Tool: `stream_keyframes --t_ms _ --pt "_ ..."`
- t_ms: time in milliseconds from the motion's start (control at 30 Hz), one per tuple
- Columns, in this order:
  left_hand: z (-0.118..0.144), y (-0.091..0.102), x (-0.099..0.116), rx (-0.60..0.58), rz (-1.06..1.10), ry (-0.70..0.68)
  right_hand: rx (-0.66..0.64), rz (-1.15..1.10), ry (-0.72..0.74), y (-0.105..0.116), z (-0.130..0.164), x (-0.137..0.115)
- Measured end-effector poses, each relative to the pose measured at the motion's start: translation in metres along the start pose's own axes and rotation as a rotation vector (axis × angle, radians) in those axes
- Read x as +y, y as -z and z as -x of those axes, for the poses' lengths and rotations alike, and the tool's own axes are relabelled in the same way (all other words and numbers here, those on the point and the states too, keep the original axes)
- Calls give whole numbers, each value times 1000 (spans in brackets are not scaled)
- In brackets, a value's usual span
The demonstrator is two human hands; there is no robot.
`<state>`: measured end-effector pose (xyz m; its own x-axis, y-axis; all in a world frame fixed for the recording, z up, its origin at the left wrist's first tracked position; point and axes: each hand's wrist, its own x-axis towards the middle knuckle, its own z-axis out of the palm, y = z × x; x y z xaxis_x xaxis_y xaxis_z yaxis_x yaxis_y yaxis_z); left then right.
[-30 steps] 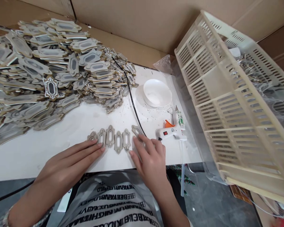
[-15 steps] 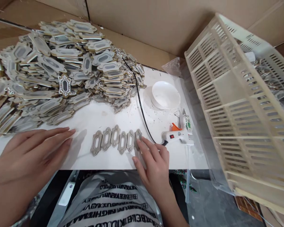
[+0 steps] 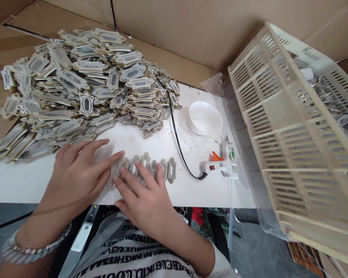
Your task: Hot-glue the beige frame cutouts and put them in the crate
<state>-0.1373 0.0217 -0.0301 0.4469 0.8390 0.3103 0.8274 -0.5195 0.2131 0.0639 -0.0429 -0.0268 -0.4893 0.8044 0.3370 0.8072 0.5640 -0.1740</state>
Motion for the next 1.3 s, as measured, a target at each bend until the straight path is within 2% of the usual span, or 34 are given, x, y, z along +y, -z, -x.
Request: stream_keyframes --t_ms 267,600,800,1067,1300 --pt "19 12 -13 24 -77 -161 51 29 -108 2 7 2" --pt "38 9 -6 19 -51 -175 24 51 32 -3 3 -8" --pt "28 9 12 34 -110 -91 57 53 77 -4 10 -8" --pt "16 2 6 81 -148 -86 95 20 6 -6 13 -9" --pt "-2 -3 21 100 -180 16 207 20 75 -10 18 -9"
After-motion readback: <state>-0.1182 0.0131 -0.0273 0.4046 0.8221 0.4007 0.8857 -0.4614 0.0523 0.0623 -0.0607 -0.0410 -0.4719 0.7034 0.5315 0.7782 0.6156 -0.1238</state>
